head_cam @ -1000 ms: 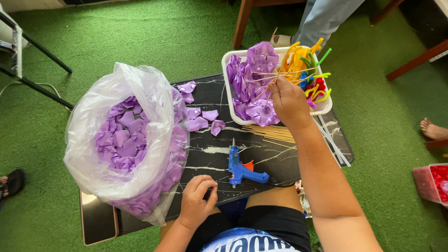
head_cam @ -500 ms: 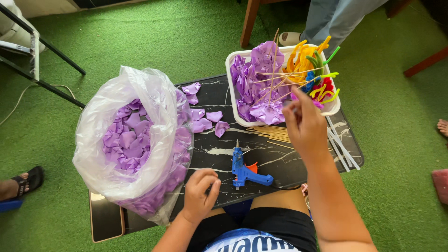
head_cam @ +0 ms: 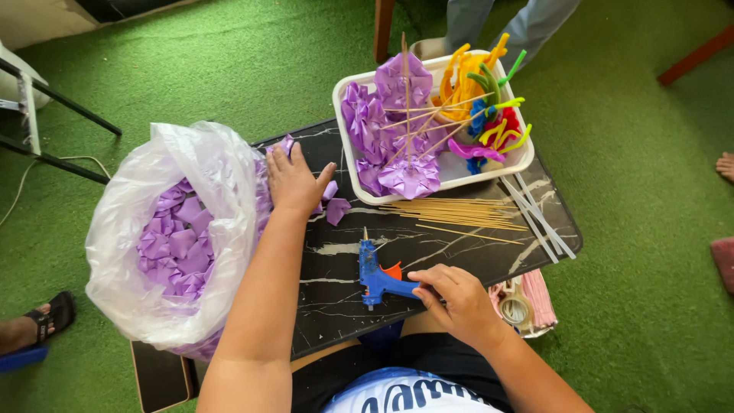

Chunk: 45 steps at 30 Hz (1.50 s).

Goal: The person uses a hot glue gun to attach purple paper petals to a wooden stick, forming a flower. They repeatedly apply glue and press the petals onto the stick, shaping the flower as they work.

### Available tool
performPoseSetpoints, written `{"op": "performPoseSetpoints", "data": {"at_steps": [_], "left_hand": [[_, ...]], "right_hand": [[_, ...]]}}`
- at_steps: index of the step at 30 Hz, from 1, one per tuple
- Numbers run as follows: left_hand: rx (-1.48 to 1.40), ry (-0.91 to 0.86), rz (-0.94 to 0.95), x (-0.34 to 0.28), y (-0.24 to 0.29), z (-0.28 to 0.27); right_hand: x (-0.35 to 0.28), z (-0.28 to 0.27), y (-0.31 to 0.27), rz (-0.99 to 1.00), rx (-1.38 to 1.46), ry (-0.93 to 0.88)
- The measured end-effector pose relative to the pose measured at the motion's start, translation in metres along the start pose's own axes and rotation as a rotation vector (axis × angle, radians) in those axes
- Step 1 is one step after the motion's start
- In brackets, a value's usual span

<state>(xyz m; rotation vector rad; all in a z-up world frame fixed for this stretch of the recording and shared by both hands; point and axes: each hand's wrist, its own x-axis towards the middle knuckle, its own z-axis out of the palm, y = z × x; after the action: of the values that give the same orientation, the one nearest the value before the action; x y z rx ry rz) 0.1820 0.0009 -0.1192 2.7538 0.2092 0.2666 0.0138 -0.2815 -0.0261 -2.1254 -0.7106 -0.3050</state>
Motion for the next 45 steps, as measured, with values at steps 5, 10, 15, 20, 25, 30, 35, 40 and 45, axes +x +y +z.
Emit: {"op": "performPoseSetpoints", "data": {"at_steps": [5,10,15,20,25,30,35,40,45], "left_hand": [[0.091,-0.015,0.134,-0.03,-0.007,0.002],[0.12,0.093,0.299,-0.072,-0.025,0.01],[0.029,0.188,0.455,-0.112,-0.028,-0.013],[0.028,0.232,0.546,-0.138,-0.049,-0.006],[-0.056,0.216,0.51,-0.16,-0.039,-0.037],[-0.125,0.226,0.552,-0.174,-0.006,-0.055],[-0.061,0.159,0.594,-0.188,-0.011,-0.031],[-0.007,0.202,0.578,-0.203,-0.032,-0.043],[-0.162,0.318,0.604,-0.207,-0.017,-0.051]], "right_hand": [[-0.012,0.003,0.011,0.022,-0.052,-0.007],[-0.025,0.023,0.03,-0.038,-0.212,-0.029],[-0.03,0.043,0.04,-0.097,-0.388,-0.159],[-0.034,0.052,0.048,-0.118,-0.389,-0.216],[-0.038,0.05,0.055,-0.155,-0.38,-0.258],[-0.037,0.029,0.048,-0.066,-0.25,-0.244],[-0.039,0.019,0.046,0.024,-0.044,-0.206],[-0.043,0.012,0.035,0.063,0.12,-0.16],[-0.047,0.008,0.034,0.107,0.267,-0.116]]}}
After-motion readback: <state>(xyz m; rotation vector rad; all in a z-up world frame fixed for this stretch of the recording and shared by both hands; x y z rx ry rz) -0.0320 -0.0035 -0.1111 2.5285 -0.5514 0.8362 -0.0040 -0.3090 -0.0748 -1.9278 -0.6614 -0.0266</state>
